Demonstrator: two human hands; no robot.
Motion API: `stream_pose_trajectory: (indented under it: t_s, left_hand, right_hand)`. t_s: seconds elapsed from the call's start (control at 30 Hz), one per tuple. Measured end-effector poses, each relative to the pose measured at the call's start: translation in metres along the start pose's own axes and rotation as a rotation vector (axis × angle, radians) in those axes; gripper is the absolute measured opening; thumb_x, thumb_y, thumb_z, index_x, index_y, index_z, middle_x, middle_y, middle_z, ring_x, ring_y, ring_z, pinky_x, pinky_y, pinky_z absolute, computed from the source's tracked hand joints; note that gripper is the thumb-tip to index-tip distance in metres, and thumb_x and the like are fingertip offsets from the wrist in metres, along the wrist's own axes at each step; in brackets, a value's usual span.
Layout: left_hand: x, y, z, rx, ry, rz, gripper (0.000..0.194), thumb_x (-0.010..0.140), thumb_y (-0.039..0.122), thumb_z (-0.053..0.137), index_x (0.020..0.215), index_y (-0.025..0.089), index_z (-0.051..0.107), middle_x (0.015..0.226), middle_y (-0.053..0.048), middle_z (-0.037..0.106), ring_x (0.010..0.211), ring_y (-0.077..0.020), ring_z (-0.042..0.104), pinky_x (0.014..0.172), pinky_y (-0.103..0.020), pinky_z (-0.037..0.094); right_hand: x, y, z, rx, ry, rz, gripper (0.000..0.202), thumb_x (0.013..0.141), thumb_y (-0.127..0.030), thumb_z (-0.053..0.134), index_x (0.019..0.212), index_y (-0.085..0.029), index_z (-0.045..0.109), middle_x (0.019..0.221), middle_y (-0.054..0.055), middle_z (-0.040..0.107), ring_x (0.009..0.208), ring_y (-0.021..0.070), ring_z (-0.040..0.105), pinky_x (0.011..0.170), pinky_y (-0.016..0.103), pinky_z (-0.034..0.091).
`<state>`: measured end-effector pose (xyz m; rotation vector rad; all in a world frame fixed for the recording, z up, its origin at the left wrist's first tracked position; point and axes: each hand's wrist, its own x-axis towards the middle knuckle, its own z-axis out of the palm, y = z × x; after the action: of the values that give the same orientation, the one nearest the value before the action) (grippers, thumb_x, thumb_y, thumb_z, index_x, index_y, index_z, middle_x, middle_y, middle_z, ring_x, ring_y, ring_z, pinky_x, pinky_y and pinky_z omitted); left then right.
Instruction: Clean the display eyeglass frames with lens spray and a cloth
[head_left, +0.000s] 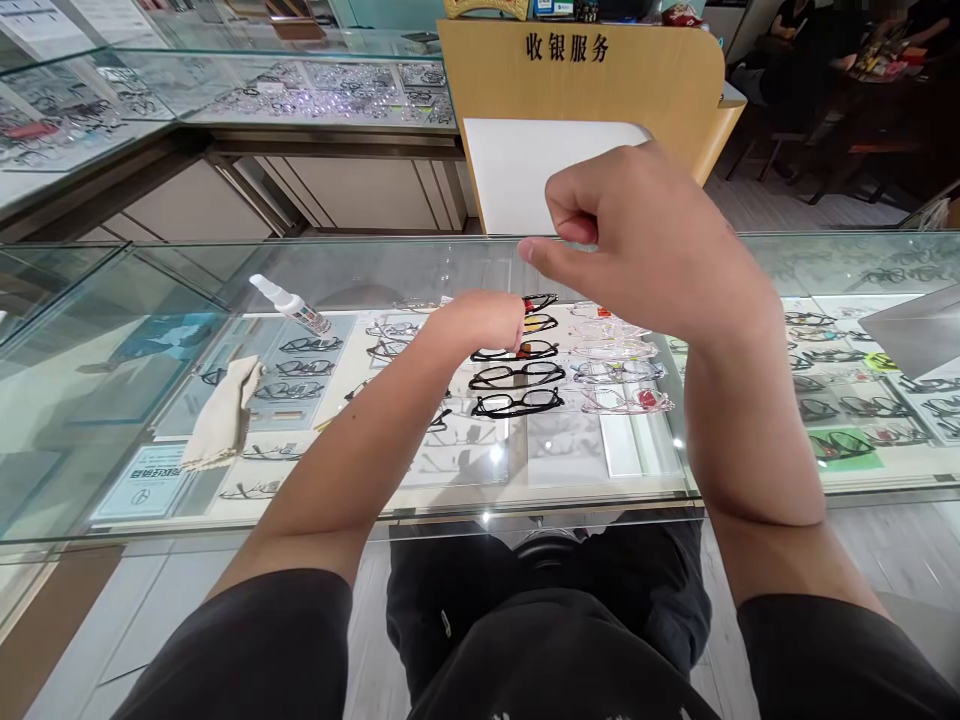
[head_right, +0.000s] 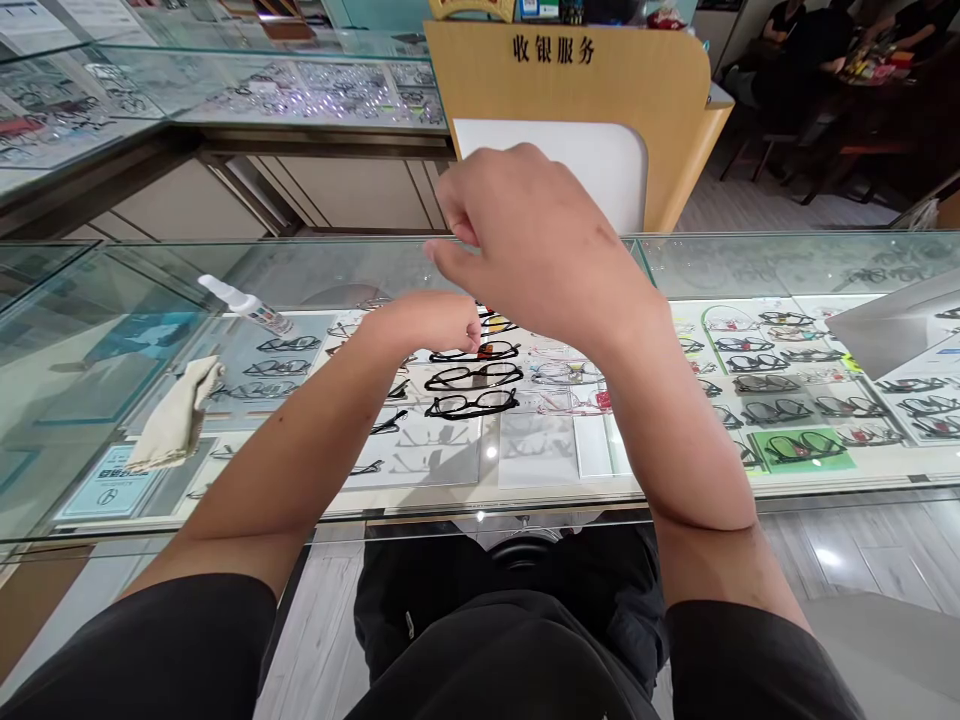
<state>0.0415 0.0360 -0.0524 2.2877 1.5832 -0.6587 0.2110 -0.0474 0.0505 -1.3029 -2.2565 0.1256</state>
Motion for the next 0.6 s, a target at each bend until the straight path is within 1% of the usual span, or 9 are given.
stream_pose_trajectory:
  t_s: [0.13,0.27,0.37,0.5,0.6]
  left_hand:
    - [-0.004,0.004,-0.002,-0.013,0.0,-0.033,0.031,0.083,0.023,0.074,0.111,0.024,0.086,0.119,-0.01,0.085,0.101,-0.0315,0.076,0.083,-0.036,0.054]
    - [-0.008,0.007,-0.002,-0.021,0.044,-0.033,0.028,0.084,0.021,0.072,0.109,0.022,0.085,0.121,-0.012,0.084,0.103,-0.0313,0.075,0.09,-0.038,0.055]
    - [-0.01,0.008,-0.002,-0.002,0.07,-0.025,0.029,0.084,0.022,0.073,0.111,0.023,0.083,0.122,-0.013,0.084,0.103,-0.0317,0.075,0.09,-0.038,0.055]
    - [-0.013,0.009,-0.003,0.002,0.042,-0.029,0.028,0.084,0.027,0.075,0.112,0.023,0.081,0.116,-0.013,0.084,0.099,-0.032,0.074,0.087,-0.038,0.054]
    - [-0.015,0.01,-0.004,-0.06,0.066,-0.064,0.026,0.084,0.025,0.075,0.109,0.022,0.082,0.117,-0.013,0.083,0.101,-0.0337,0.075,0.087,-0.04,0.053]
  right_hand:
    - [0.0,-0.002,0.002,-0.046,-0.079,0.007,0.058,0.097,-0.028,0.067,0.061,-0.025,0.021,0.057,0.0,0.029,0.066,0.0206,0.035,0.068,0.041,0.022]
    - [-0.002,-0.005,0.002,-0.043,-0.093,-0.002,0.061,0.1,-0.037,0.064,0.059,-0.026,0.02,0.055,0.003,0.029,0.069,0.0222,0.04,0.069,0.042,0.023]
    - [0.0,-0.005,0.003,-0.068,-0.101,0.011,0.062,0.101,-0.042,0.063,0.059,-0.027,0.02,0.055,0.003,0.028,0.07,0.0235,0.043,0.067,0.041,0.024]
    - [0.001,-0.004,0.004,-0.078,-0.12,0.005,0.062,0.101,-0.042,0.065,0.058,-0.029,0.022,0.056,0.002,0.029,0.068,0.0235,0.044,0.065,0.041,0.025]
    - [0.001,-0.004,0.005,-0.058,-0.145,0.011,0.063,0.102,-0.038,0.067,0.058,-0.029,0.023,0.055,0.0,0.028,0.066,0.0222,0.043,0.065,0.04,0.025]
